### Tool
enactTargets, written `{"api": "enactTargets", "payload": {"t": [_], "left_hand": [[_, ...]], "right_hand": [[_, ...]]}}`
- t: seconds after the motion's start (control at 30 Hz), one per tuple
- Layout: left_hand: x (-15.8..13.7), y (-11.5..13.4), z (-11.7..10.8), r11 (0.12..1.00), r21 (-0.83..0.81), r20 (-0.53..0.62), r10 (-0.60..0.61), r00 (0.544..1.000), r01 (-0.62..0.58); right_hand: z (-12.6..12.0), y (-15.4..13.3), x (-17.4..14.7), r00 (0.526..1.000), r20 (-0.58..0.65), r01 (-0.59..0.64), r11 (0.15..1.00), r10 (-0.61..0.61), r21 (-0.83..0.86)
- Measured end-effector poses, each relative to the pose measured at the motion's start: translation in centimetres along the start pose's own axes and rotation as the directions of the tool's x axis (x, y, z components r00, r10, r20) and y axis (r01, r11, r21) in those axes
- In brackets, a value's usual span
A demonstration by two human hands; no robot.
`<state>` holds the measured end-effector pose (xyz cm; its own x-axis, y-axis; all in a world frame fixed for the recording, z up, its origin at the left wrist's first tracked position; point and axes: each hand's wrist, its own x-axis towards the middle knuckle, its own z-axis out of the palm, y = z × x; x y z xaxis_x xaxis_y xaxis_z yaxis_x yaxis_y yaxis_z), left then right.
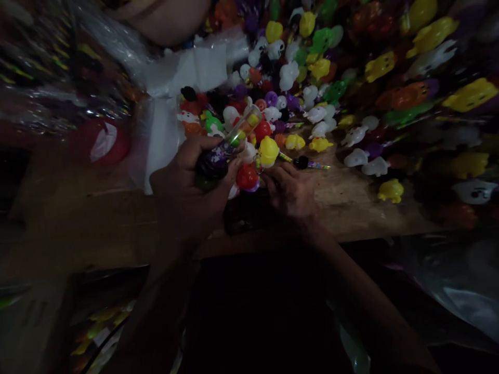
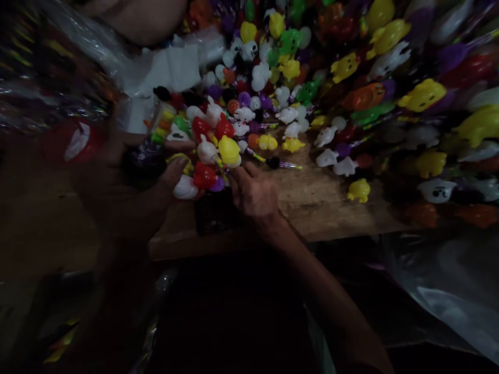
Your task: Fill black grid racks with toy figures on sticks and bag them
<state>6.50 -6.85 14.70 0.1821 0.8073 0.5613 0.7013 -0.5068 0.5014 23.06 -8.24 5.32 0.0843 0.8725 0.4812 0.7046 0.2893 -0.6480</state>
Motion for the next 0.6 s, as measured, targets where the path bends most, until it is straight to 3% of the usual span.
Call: {"api": "enactTargets", "payload": {"t": [0.1, 0.23, 0.43, 0.6], "left_hand": [[0.1, 0.3, 0.3, 0.996, 0.039, 0.045, 0.077, 0.996, -0.079], [0.4, 1.0, 0.9, 0.962, 0.037, 0.106, 0.265, 0.959, -0.270], [1.7, 1.0, 2.5, 0.994, 0.075, 0.138, 0.072, 0.988, -0.083], [1.7, 0.7, 3.7, 0.991, 0.133, 0.089, 0.007, 0.996, -0.019]], "right_hand": [[0.1, -0.3, -0.2, 0.999, 0.037, -0.022, 0.998, 0.024, -0.053], [0.0, -0.6, -0.3, 0.999, -0.034, -0.001, 1.000, 0.002, 0.011], [1.0, -1.1, 0.5, 0.991, -0.124, -0.052, 0.998, 0.058, 0.046], [1.4, -0.7, 0.3, 0.985, -0.140, -0.088, 0.991, 0.101, 0.101]]}}
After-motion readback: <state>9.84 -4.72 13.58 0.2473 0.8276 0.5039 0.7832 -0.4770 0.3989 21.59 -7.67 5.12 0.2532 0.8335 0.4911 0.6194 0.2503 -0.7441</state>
